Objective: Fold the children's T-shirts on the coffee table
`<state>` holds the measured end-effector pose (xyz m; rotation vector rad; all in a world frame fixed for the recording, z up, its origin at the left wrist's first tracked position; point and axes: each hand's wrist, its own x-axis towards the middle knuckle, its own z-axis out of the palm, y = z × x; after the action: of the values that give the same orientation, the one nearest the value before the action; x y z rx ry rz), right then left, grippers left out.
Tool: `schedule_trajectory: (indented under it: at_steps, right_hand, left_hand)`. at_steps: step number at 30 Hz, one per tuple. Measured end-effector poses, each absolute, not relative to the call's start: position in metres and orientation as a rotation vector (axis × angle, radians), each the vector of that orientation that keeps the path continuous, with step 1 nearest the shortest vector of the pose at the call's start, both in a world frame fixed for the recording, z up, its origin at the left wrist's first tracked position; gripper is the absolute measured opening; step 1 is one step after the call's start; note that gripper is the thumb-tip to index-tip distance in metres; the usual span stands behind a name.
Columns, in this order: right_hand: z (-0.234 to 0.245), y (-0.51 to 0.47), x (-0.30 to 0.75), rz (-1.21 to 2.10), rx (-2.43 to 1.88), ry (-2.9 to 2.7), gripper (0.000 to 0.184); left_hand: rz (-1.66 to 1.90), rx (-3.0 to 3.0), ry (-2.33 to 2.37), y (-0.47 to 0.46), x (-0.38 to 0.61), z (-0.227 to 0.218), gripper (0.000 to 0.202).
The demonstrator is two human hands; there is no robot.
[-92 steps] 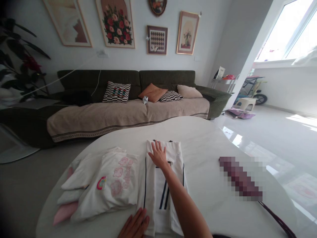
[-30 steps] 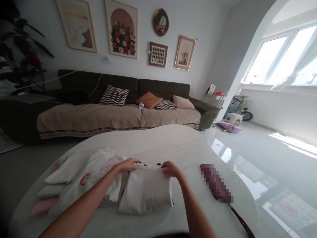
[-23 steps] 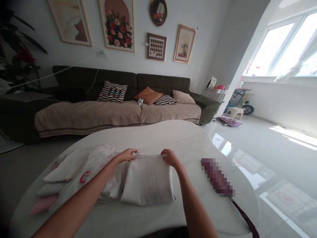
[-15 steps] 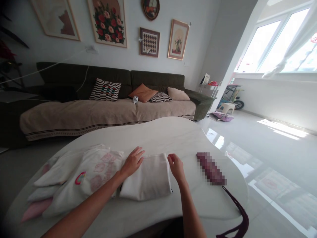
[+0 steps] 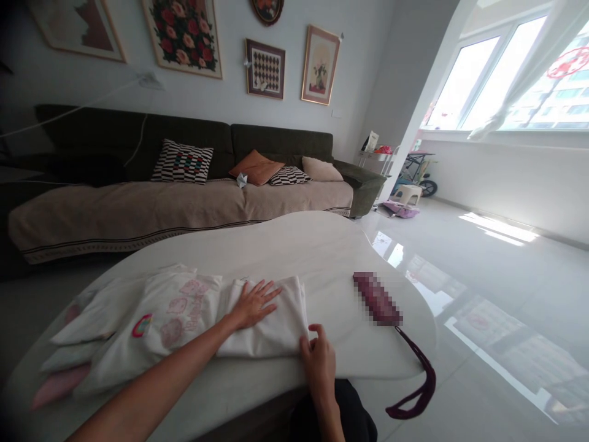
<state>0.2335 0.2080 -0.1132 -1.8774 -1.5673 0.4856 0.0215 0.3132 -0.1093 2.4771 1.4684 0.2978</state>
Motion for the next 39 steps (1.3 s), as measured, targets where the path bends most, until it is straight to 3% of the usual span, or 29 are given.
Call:
schedule_trajectory:
  at_steps: [5,9,14,19,24,28,35,39]
  right_hand:
    - [-0.089,0.235,0.210,0.034,-1.688,-1.914,0.045]
    - [-0.088,0.271,0.189,0.083,-1.585,-2.287,0.052]
    - [-0.112,0.286,0.189,0.298,-1.820,-2.344,0.062]
    - [-0.100,0.309,0.201,0.380,-1.850,-2.142,0.045]
    - [-0.088,0.339,0.205,0.371,-1.924,-1.962,0.043]
    - [-0.070,0.342,0.212,0.451,-1.853,-1.908,0.022]
    - [0.018,0.294,0.246,0.264,-1.544,-1.775,0.021]
    - [0.024,0.222,0.223,-0.077,-1.209,-1.847,0.024]
  left_hand:
    - [0.263,2.525,1.523,0.309,0.021,-0.088,0.058]
    - [0.454,2.466,1.768,0.289,0.011,-0.092,0.065]
    - [0.376,2.334,1.808,0.275,-0.002,-0.113,0.063]
    - [0.357,2.202,1.831,0.308,-0.018,-0.097,0.045]
    - [0.420,2.078,1.903,0.337,-0.039,-0.090,0.037]
    - [0.469,2.026,1.763,0.344,-0.049,-0.074,0.020]
    - [0.863,2.152,1.461,0.348,-0.047,0.010,0.026]
    - [0.954,2.210,1.459,0.335,-0.044,0.013,0.030]
